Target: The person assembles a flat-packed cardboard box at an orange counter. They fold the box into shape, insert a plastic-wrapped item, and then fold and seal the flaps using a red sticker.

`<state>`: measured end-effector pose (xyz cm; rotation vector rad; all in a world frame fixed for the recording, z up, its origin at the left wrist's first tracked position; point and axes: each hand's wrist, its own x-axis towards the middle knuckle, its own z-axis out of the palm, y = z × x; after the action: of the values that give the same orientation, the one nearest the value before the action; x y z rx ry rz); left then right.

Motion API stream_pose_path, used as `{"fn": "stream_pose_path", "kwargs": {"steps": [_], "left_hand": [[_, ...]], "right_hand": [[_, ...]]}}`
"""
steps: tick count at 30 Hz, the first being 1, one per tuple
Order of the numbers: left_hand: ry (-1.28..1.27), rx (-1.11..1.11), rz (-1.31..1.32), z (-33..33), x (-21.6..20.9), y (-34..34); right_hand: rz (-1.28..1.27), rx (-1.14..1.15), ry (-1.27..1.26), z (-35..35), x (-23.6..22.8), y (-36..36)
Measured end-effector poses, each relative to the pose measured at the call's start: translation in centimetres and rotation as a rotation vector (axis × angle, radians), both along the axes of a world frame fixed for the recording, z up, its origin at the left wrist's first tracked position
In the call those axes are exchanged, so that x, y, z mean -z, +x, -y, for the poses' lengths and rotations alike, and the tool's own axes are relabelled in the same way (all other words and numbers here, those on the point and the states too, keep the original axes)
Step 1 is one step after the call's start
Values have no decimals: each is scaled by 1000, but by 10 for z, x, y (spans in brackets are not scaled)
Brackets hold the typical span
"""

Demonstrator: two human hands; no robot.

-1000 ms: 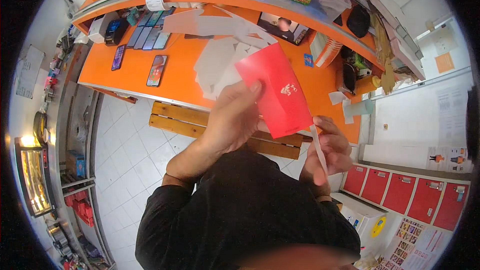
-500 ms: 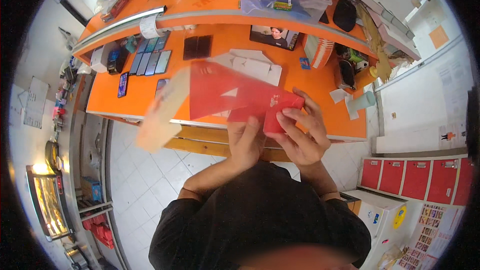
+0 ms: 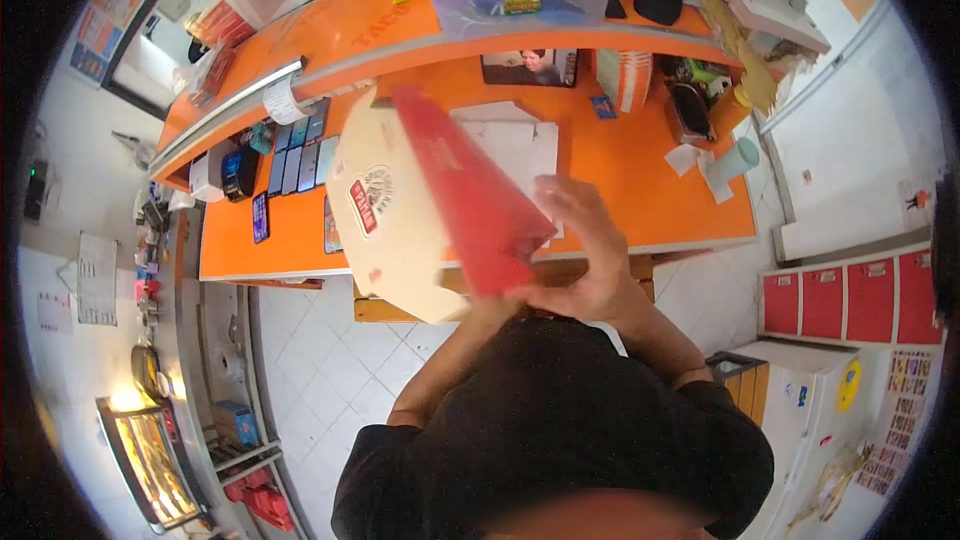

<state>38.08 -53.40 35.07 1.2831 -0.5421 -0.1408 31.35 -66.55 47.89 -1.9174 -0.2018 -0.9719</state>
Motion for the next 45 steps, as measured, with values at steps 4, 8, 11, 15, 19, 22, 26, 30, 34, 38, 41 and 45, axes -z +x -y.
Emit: {"fn": "stream_pose_path", "kwargs": {"steps": [4, 8, 11, 15, 19, 22, 26, 30, 34, 38, 41, 45], "left_hand": [[-34, 231, -135, -4, 13, 1], [-200, 234, -184, -3, -18, -3], [-206, 234, -203, -5, -28, -3], [-199, 230, -211, -10, -36, -3], [-194, 218, -218, -12, -38, -3], [-197, 210, -225, -13, -39, -2], [-189, 205, -231, -13, -38, -1], [-183, 202, -233, -11, -38, -1], [-188, 194, -240, -11, -39, 1], [-174, 153, -245, -9, -39, 2], [-99, 64, -268, -7, -36, 6], [254, 7, -39, -20, -8, 24]], "right_hand": [[185, 25, -431, -3, 26, 1], [156, 35, -470, -4, 40, 1], [83, 39, -467, 4, 44, 5], [32, 55, -459, 6, 62, 12], [-118, -69, -188, -5, 63, 6], [-187, -64, -77, -10, 57, 0], [-91, 115, -320, -11, 62, 7], [-113, 140, -316, -15, 68, 10], [-122, 170, -302, -12, 71, 12], [-132, 148, -292, -7, 82, 14], [-138, 81, -292, -4, 81, 15], [-208, -38, -141, 5, 75, 5]]}}
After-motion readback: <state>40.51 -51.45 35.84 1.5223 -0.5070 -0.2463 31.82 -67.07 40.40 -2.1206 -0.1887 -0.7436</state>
